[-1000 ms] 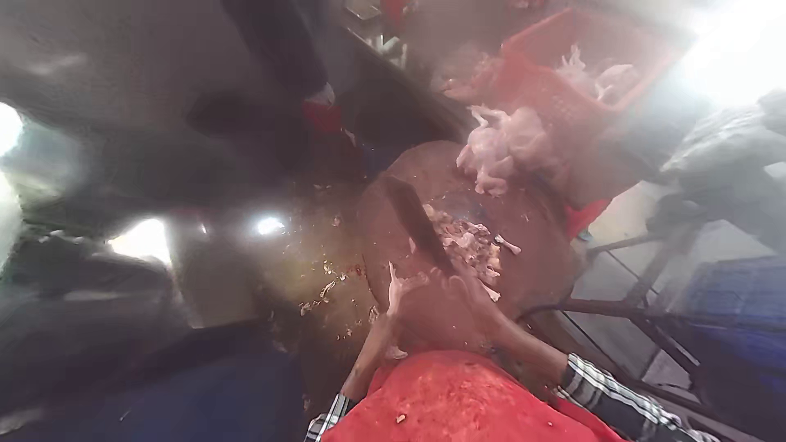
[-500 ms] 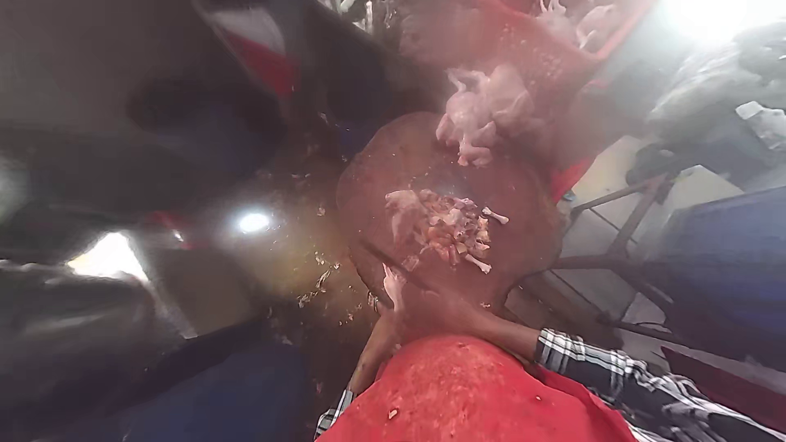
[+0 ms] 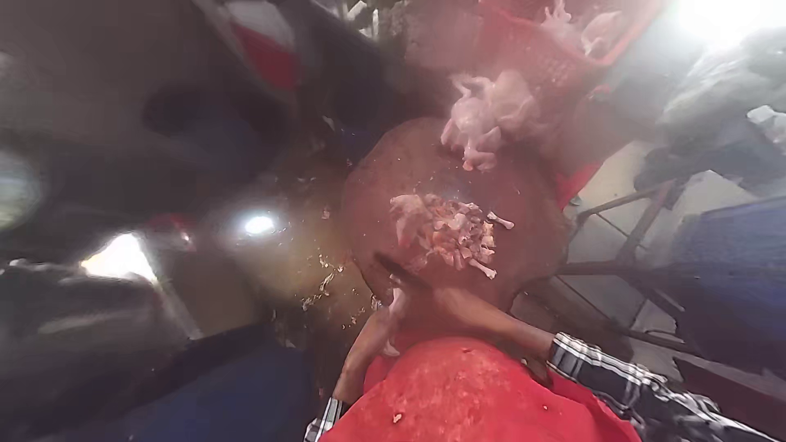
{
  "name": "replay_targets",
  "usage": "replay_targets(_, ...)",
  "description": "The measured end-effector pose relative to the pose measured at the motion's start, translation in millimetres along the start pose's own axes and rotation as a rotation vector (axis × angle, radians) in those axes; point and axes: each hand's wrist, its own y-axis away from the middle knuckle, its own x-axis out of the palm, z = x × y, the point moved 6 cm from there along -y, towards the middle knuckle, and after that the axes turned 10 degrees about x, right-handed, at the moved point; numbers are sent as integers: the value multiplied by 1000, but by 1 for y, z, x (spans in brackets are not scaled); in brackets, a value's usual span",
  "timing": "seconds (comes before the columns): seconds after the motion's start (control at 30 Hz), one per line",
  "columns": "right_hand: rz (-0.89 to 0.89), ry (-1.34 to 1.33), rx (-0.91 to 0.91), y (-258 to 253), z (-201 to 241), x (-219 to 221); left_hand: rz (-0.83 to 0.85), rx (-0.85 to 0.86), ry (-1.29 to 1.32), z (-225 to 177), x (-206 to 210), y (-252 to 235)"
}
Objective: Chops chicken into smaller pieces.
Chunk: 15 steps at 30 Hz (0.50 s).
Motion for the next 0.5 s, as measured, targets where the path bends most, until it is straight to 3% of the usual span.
replay_targets(0.1,-171,-30,11,26,29,-43,-59,97,-185,-23,-4,-19)
replay_targets(0.2,-289,-205,-311,62,74,-65,-224,40,-497,-18,-12,-32)
replay_targets(0.27,-327,-321,-503,65,74,-46,-348,78,-584,-13,-14,-26)
replay_targets(0.3,-292,-279,-482,58,60,-30,-407,116,-583,-7,-14,-21)
replay_targets(0.4,-31,-64,-73,17,6,3,-558,178,-450,15,-12,-11)
replay_targets(0.43,6,-74,-22,13,3,3,-590,183,-369,24,-12,-8)
replay_targets(0.5,1,-211,-104,24,18,-9,-618,208,-113,36,-8,-6)
